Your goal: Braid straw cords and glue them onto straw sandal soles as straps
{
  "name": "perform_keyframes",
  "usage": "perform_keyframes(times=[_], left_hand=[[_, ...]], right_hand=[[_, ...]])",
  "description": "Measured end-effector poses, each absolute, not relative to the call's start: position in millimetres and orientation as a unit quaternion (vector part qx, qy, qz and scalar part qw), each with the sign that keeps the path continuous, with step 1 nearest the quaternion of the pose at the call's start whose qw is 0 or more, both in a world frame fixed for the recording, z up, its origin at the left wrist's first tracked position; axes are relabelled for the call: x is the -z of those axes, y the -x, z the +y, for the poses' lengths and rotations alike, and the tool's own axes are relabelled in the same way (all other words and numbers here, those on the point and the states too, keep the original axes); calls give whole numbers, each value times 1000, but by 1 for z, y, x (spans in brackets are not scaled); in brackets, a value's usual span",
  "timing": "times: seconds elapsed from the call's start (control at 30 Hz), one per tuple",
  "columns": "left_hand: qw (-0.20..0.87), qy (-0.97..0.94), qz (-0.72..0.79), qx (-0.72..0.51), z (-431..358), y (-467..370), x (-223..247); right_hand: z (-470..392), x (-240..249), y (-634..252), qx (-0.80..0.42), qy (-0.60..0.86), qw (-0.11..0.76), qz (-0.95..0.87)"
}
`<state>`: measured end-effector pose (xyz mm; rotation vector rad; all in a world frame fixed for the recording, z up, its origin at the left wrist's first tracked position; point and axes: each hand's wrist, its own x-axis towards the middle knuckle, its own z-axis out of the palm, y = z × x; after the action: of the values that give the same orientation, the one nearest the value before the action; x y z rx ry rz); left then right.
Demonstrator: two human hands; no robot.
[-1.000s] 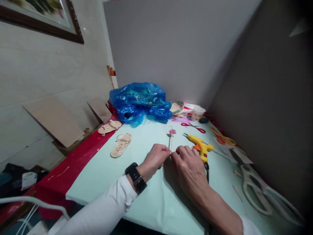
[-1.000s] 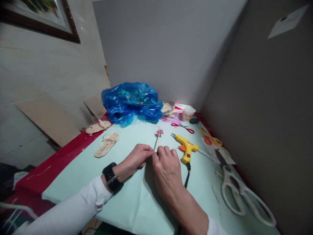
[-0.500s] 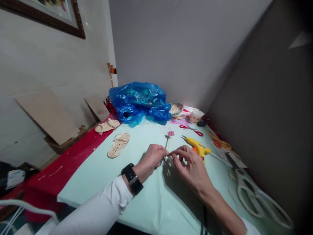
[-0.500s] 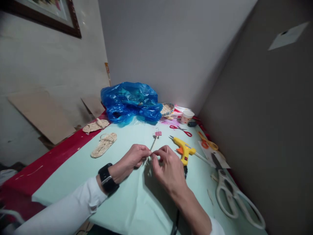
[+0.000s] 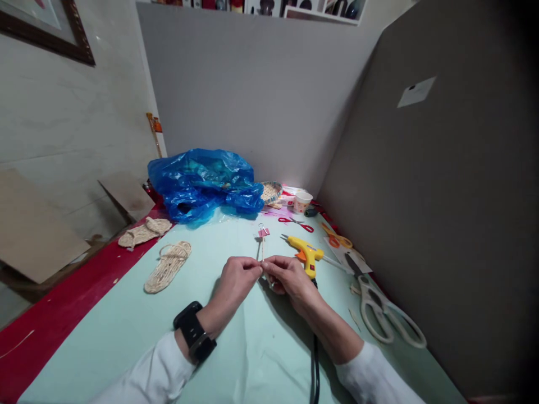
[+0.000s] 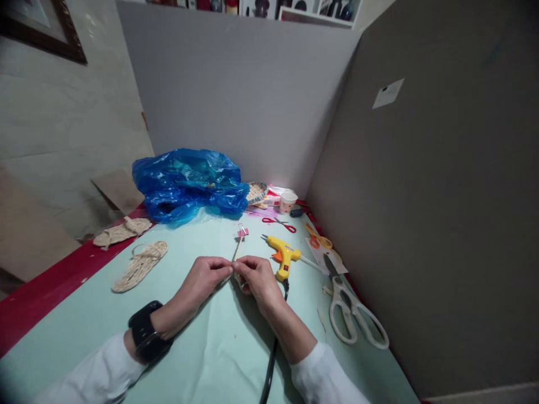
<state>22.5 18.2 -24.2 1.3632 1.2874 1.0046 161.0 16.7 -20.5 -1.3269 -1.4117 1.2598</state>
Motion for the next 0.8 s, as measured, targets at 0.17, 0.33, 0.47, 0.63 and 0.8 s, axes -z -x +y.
perform_keyframes(times=[0.17, 0.33, 0.47, 0.63, 0.8], left_hand=[[496, -571, 531, -381, 18, -25, 27], [522, -606, 514, -310, 20, -14, 16], [498, -646, 517, -261, 45, 11, -5], [411, -651, 568, -291, 101, 5, -9], [427, -689, 534, -242, 132, -35, 4]], right_hand=[[16, 26, -165, -488, 533, 422, -548], [17, 35, -164, -474, 536, 440, -543], [17, 31, -162, -505, 528, 446, -518], [17, 19, -166, -558, 507, 436, -492], [20, 21, -168, -576, 504, 426, -483]])
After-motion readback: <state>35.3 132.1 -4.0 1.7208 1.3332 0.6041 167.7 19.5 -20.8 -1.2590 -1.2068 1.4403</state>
